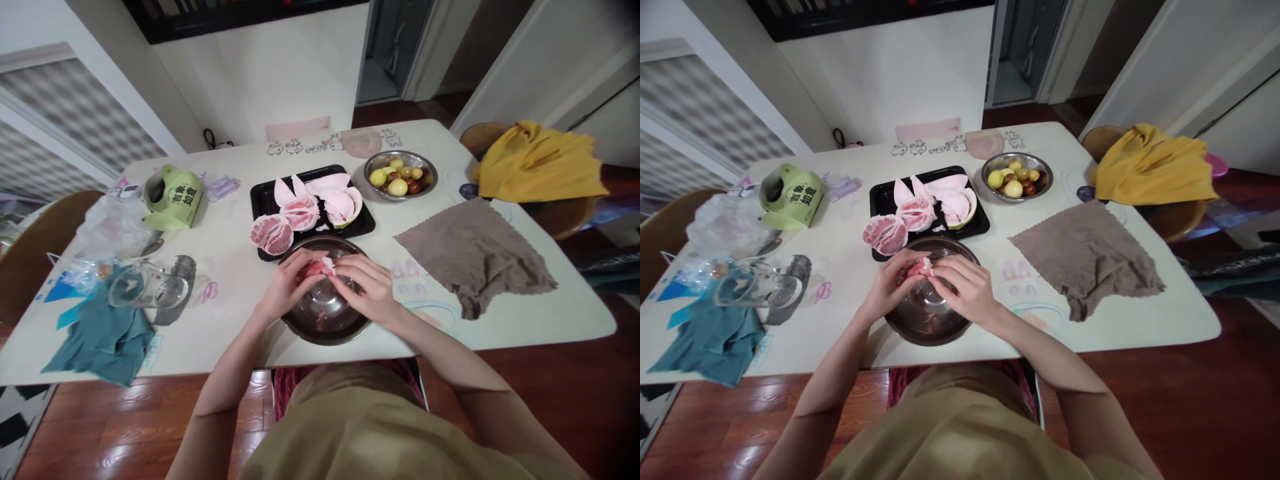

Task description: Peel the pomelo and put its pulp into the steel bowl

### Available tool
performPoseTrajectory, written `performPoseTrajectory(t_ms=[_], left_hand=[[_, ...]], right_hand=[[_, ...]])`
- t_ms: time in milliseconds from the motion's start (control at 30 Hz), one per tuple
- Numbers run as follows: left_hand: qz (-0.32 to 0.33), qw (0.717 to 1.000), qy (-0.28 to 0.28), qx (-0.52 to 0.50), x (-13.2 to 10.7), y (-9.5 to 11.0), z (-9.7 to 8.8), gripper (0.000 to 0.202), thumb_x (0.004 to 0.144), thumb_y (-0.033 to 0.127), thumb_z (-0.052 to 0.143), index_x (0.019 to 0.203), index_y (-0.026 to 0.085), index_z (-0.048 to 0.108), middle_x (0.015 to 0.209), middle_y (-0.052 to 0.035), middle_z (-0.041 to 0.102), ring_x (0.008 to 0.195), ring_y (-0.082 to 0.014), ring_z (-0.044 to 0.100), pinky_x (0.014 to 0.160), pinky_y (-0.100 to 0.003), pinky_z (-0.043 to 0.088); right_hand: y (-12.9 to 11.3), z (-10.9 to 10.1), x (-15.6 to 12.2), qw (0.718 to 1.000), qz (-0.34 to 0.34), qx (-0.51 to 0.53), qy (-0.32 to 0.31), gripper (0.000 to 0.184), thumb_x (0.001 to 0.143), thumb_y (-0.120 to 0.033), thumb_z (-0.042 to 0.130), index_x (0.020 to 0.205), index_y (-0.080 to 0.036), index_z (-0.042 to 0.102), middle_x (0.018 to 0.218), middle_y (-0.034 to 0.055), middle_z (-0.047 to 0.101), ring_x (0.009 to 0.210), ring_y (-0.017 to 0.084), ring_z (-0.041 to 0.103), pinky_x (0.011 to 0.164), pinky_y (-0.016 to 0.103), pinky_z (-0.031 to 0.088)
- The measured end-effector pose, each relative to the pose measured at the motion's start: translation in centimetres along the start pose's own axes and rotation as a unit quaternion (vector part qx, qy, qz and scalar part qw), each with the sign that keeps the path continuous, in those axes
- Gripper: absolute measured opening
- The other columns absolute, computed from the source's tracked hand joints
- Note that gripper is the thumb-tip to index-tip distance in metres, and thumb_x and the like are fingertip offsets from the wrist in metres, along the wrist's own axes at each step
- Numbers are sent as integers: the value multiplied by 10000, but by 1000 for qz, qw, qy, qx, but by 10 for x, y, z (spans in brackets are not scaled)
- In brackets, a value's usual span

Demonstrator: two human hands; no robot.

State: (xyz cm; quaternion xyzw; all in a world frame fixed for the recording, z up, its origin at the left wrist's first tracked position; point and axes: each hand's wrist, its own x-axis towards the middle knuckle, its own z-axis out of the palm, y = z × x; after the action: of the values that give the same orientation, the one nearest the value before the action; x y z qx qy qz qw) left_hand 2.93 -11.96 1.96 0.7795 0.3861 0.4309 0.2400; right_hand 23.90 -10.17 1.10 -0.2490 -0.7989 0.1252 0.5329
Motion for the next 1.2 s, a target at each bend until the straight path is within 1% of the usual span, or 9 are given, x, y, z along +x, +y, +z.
performPoseTrajectory(t_ms=[167,333,433,567,667,767,933,1100,1200], left_hand=[[-23,1000,5,-6,-1,1,2,251,1039,272,568,1271,200,634,1133,-100,706,1031,-190,687,918,-317,557],[-30,1000,2,-6,-1,3,1,221,1048,263,547,1235,192,642,1088,-87,711,1002,-178,690,890,-292,552],[-35,999,8,4,-1,5,2,220,1041,280,564,1221,188,651,1053,-82,714,964,-177,694,861,-288,553],[-18,999,9,26,0,9,4,202,1026,261,585,1191,179,667,1051,-87,716,958,-176,695,865,-292,559],[1,999,10,37,1,10,4,181,1015,245,597,1163,178,676,1045,-88,714,954,-177,693,862,-302,569],[21,998,11,52,0,7,4,193,1005,232,609,1179,178,675,1060,-96,713,970,-182,697,860,-307,584],[65,995,15,76,-3,3,4,310,994,201,627,1303,203,649,1180,-115,709,1076,-197,711,926,-325,607],[116,983,32,137,-4,3,2,428,986,168,646,1404,246,607,1219,-93,722,1086,-175,731,935,-288,620],[154,976,42,147,-6,3,0,439,989,163,643,1419,234,597,1281,-109,713,1121,-179,730,937,-283,626]], right_hand=[[-1,-1,0,998,54,-28,-3,84,975,-173,631,981,-218,702,934,66,764,843,186,736,752,325,620],[-1,0,2,996,76,-40,-3,75,984,-177,615,961,-224,669,883,51,729,821,187,710,728,323,596],[-2,0,1,996,45,-81,3,105,975,-171,629,1044,-229,683,939,65,733,902,210,717,779,338,606],[1,0,-5,988,-47,-149,17,288,931,-158,710,1203,-251,702,1007,84,740,957,241,708,834,375,616],[4,-3,-8,982,-93,-166,-12,398,950,-136,684,1321,-278,677,1057,80,754,967,235,717,838,374,624],[3,-8,-7,977,-111,-175,-42,426,987,-126,622,1392,-255,640,1090,91,774,984,237,734,828,372,631],[0,-13,-4,966,-166,-197,-37,383,978,-110,630,1347,-202,671,1107,109,794,965,247,762,762,361,644],[-1,-18,-2,961,-192,-197,-39,288,962,-97,658,1186,-254,747,1056,60,809,906,211,775,738,324,674],[-3,-21,-4,963,-202,-174,-29,284,929,-74,695,1141,-254,757,1055,49,812,907,205,779,746,316,690]])
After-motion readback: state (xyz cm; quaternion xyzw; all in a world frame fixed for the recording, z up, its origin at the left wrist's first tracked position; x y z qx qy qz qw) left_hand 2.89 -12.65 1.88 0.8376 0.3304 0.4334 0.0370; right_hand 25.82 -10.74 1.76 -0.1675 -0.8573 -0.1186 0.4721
